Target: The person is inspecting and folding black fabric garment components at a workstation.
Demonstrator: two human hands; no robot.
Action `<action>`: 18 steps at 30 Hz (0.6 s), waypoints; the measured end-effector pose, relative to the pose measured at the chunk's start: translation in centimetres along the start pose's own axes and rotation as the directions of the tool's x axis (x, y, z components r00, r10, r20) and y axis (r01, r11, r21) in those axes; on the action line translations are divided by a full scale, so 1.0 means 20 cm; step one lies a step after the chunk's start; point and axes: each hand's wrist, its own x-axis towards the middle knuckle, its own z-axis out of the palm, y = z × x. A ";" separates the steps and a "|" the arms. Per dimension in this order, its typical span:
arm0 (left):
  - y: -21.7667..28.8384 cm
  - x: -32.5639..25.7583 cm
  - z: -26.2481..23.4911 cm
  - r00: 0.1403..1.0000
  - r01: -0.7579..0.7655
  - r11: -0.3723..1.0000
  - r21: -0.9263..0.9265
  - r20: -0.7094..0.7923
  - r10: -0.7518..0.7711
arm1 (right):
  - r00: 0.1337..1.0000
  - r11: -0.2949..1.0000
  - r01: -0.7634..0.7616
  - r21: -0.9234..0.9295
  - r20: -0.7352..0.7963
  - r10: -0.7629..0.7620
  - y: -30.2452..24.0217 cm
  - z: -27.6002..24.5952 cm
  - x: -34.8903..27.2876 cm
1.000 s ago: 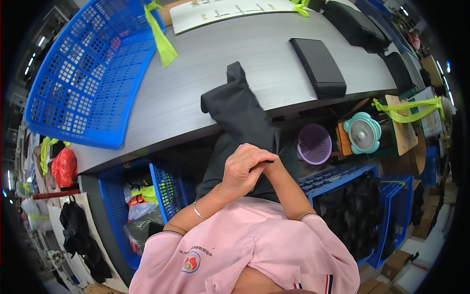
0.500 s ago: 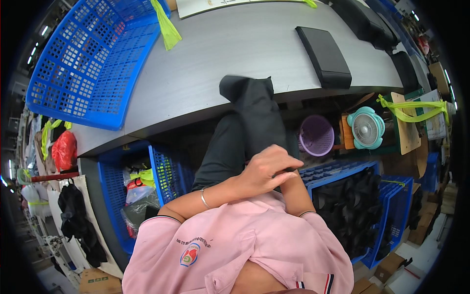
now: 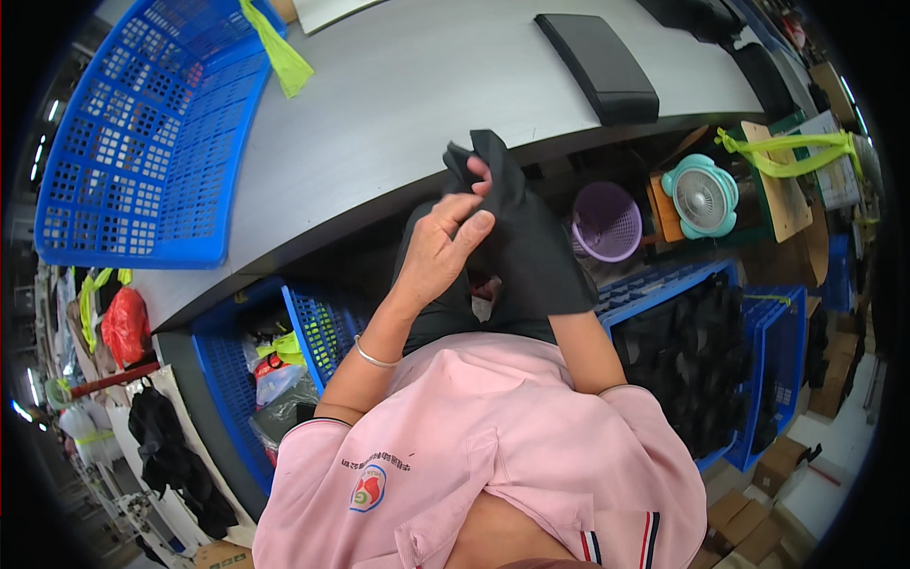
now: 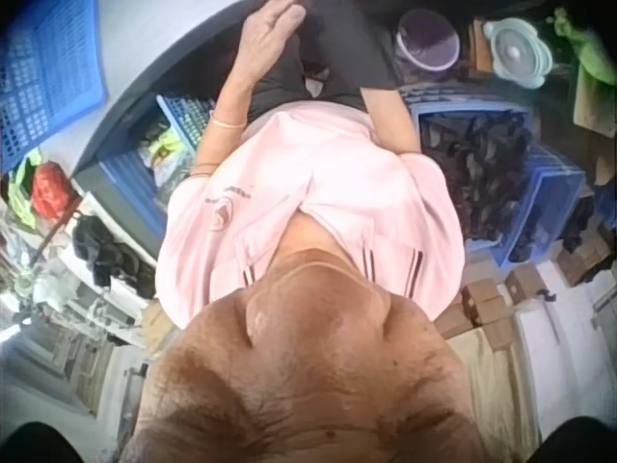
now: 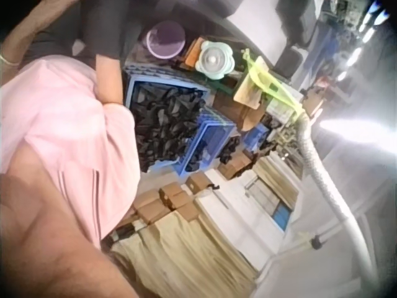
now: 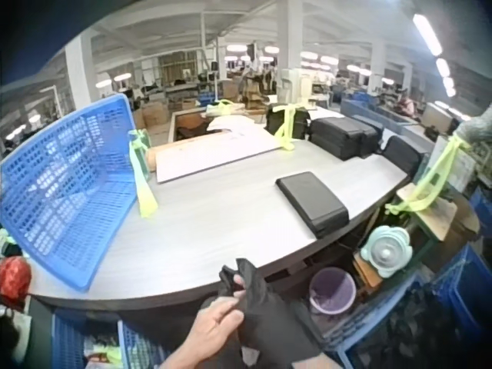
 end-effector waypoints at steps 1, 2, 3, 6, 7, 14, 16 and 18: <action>0.01 0.00 0.04 0.993 -0.066 0.998 -0.024 -0.104 0.063 | 1.000 1.000 -0.009 -0.002 -0.012 0.009 0.00 -0.02 0.03; 0.02 -0.02 0.11 0.962 -0.138 0.989 0.050 -0.230 0.146 | 0.977 0.898 0.203 -0.390 0.027 -0.210 0.00 -0.04 0.07; 0.04 -0.04 0.15 0.906 -0.202 0.970 0.138 -0.349 0.238 | 0.909 0.611 0.376 -0.696 0.151 -0.388 0.02 -0.06 0.12; 0.05 -0.11 0.26 0.905 -0.268 0.890 0.370 -0.219 0.364 | 0.969 0.598 0.245 -0.763 0.187 -0.159 0.06 -0.09 0.04; 0.06 -0.12 0.32 0.902 -0.308 0.855 0.417 -0.157 0.401 | 0.971 0.661 0.237 -0.712 0.192 -0.142 0.11 -0.07 0.22; -0.01 -0.01 0.25 0.992 -0.041 0.950 -0.311 -0.128 0.001 | 0.988 0.944 0.071 -0.321 0.151 -0.023 0.22 0.07 0.14; -0.10 0.00 0.21 0.968 -0.023 0.862 -0.507 -0.225 -0.107 | 0.996 0.977 -0.001 -0.215 0.083 0.019 0.25 0.20 0.18; -0.11 0.07 0.19 0.894 -0.037 0.812 -0.582 -0.383 -0.234 | 0.998 0.993 -0.059 -0.106 0.001 0.060 0.29 0.14 0.06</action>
